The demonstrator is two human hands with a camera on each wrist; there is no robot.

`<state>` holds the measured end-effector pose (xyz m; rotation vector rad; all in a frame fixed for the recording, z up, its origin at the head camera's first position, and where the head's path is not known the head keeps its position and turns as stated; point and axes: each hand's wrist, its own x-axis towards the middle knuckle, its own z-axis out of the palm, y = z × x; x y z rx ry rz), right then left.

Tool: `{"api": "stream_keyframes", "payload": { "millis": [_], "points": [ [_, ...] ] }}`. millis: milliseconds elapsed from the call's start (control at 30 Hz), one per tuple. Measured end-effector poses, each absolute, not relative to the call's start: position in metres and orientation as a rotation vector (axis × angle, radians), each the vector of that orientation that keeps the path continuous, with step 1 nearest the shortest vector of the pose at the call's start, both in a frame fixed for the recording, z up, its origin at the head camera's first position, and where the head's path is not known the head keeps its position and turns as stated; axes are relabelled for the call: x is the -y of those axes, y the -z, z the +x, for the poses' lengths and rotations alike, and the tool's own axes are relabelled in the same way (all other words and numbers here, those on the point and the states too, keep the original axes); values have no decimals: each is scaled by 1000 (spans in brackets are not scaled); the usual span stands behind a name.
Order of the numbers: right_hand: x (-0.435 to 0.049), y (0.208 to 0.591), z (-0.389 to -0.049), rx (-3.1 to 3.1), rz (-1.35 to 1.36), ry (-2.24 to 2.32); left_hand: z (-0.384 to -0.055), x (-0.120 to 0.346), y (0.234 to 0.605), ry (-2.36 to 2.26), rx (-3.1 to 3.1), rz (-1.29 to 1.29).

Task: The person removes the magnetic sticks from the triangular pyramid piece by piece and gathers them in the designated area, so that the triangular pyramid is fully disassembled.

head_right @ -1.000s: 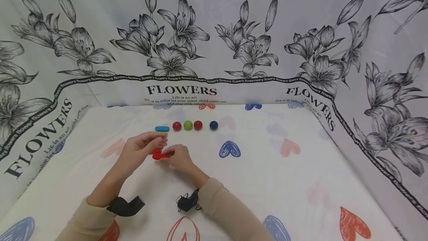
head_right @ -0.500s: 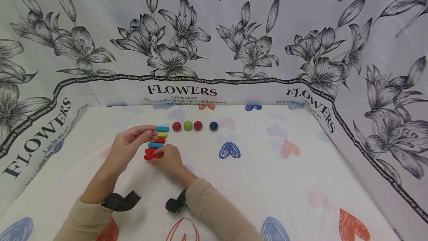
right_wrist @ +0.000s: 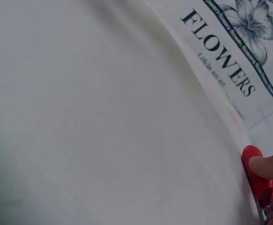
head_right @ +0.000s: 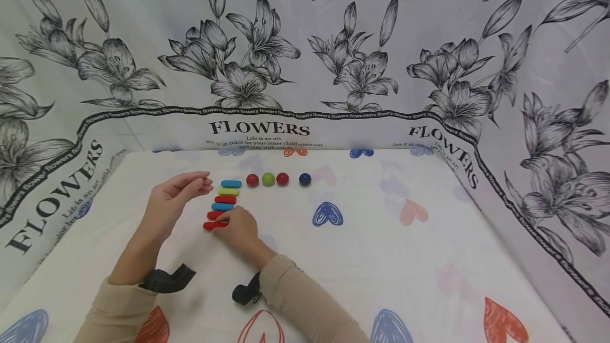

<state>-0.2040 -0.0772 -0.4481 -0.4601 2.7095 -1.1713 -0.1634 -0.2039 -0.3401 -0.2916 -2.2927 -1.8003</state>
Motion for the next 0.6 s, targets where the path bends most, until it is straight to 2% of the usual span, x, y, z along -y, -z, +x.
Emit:
{"api": "stream_keyframes", "payload": {
  "millis": [600],
  "points": [
    [72,448,-212,-2702,-500,1109,-178,209,349,1827,2267,-210]
  ]
}}
